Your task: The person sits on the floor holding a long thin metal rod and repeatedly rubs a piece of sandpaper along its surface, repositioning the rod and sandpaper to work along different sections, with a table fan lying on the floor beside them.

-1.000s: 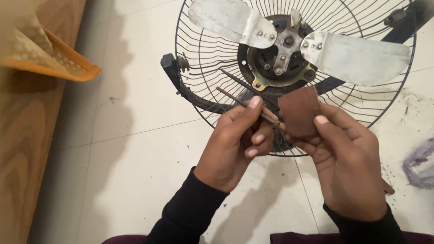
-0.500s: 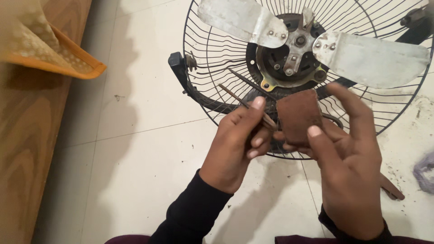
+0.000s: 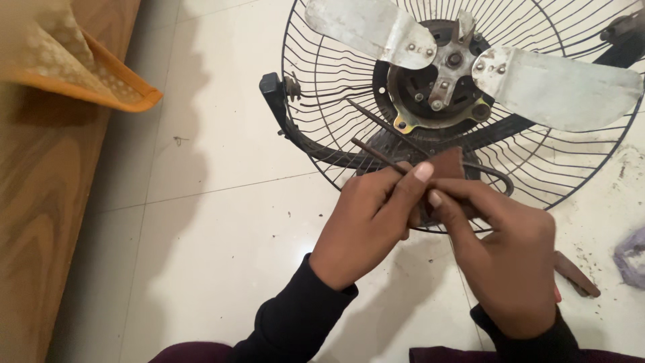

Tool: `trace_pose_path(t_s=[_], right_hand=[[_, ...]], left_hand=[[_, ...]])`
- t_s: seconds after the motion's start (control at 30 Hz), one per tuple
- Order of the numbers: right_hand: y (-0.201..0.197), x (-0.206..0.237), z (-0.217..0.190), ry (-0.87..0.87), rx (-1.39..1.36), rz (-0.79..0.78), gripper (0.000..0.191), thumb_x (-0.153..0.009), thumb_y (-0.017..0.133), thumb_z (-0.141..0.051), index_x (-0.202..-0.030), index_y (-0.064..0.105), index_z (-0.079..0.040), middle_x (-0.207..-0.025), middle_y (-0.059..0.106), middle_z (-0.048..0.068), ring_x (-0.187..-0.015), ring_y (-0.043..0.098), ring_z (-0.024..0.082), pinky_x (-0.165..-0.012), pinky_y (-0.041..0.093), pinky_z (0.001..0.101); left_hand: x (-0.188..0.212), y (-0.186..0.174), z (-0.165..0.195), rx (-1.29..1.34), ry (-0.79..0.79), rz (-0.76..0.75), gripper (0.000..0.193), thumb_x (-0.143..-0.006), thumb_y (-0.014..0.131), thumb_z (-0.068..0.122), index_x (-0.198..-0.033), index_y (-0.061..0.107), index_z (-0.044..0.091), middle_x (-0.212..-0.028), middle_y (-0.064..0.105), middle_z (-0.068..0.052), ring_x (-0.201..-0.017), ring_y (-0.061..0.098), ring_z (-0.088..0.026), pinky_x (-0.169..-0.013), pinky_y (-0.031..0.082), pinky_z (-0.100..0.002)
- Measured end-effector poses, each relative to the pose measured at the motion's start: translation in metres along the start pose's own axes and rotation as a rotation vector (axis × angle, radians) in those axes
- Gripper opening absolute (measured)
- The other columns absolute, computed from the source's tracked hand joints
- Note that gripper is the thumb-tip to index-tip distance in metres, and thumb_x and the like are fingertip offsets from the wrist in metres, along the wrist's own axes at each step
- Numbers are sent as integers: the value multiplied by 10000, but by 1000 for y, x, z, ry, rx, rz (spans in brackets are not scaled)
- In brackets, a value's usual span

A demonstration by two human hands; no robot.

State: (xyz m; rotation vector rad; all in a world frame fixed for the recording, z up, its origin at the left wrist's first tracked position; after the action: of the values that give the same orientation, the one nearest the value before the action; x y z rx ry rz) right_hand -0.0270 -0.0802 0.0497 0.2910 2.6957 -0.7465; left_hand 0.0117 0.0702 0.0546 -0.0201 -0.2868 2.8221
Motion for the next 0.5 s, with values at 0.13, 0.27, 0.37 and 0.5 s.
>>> trace_pose_path(t_s=[0.13, 0.27, 0.37, 0.5], right_hand=[[-1, 1, 8, 44, -3, 7, 158, -969, 694, -61, -1098, 720, 26, -872, 766, 110, -797, 748, 128, -686, 566, 266], [4, 0, 19, 300, -404, -22, 222, -1028, 613, -104, -1171, 702, 41, -931, 741, 112, -848, 699, 150, -791, 575, 291], [9, 1, 20, 373, -642, -66, 267, -1033, 552, -132, -1186, 649, 64, -1037, 739, 114, -924, 713, 166, -873, 596, 323], [10, 3, 19, 365, -758, -54, 271, -1057, 516, -146, -1152, 604, 92, -1073, 745, 140, -939, 733, 193, -891, 605, 341]], left_hand=[[3, -4, 12, -106, 60, 113, 492, -1057, 539, 387, -825, 662, -29, -639, 583, -59, -576, 552, -123, -551, 468, -296], [6, -4, 19, -168, 44, 175, 417, -972, 617, 386, -971, 711, -20, -751, 706, -74, -677, 695, -119, -626, 556, -288], [7, -1, 8, -189, -222, 72, 429, -915, 645, 377, -1030, 744, -24, -797, 760, -140, -713, 705, -176, -647, 554, -318], [7, 8, -4, 471, -161, -134, 436, -976, 674, 263, -1253, 660, -74, -1094, 728, -152, -1001, 715, -180, -955, 581, -339]])
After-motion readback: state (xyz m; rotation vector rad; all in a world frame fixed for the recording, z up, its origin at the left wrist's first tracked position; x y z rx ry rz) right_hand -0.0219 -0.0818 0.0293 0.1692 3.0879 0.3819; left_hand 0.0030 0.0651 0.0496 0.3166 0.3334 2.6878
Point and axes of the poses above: each hand's wrist, its own x-axis away from the middle knuckle, its own y-axis out of the palm, z = x × y, the point moved 3 cm from there along -x, towards the middle knuckle
